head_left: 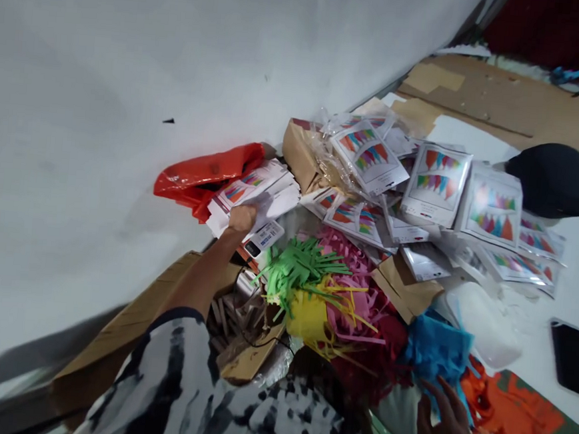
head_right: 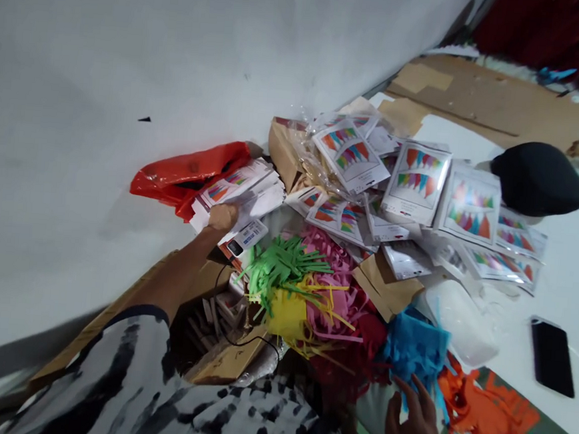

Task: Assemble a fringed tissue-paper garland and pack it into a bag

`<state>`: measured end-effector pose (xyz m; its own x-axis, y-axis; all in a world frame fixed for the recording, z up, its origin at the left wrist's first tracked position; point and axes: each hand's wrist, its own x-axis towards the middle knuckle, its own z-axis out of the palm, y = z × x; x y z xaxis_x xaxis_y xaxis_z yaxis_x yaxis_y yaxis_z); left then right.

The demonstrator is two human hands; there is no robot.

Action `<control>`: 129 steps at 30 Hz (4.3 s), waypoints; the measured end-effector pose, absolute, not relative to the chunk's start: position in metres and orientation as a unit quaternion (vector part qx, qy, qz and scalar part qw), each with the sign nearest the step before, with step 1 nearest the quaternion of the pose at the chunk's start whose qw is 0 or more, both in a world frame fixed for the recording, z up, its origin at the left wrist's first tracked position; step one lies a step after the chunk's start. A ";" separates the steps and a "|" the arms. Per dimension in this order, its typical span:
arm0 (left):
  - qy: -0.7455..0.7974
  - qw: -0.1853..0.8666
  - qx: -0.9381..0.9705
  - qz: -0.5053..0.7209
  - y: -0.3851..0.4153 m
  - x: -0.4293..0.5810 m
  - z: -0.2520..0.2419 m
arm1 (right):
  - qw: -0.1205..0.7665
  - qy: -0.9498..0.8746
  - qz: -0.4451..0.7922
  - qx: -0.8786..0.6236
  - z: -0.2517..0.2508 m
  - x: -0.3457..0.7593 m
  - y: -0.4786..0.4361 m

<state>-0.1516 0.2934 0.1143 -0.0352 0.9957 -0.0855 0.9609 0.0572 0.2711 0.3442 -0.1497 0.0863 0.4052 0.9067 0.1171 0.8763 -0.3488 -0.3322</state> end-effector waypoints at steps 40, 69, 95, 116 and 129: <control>0.471 0.788 0.266 0.294 -0.016 0.230 0.154 | 0.544 -0.390 0.452 -0.590 0.184 0.488 -0.187; 0.377 0.831 0.404 0.066 -0.051 0.223 0.105 | 0.522 -0.243 0.097 -0.812 0.150 0.368 -0.206; 0.157 0.350 0.922 -0.041 -0.090 0.248 0.038 | 0.151 -0.552 0.216 -0.791 0.046 0.417 -0.223; 0.142 0.184 0.972 -0.032 -0.078 0.271 0.045 | 0.073 -0.597 0.094 -0.793 0.052 0.423 -0.216; 0.143 0.195 0.970 -0.019 -0.092 0.265 0.028 | 0.079 -0.621 0.068 -0.776 0.033 0.410 -0.220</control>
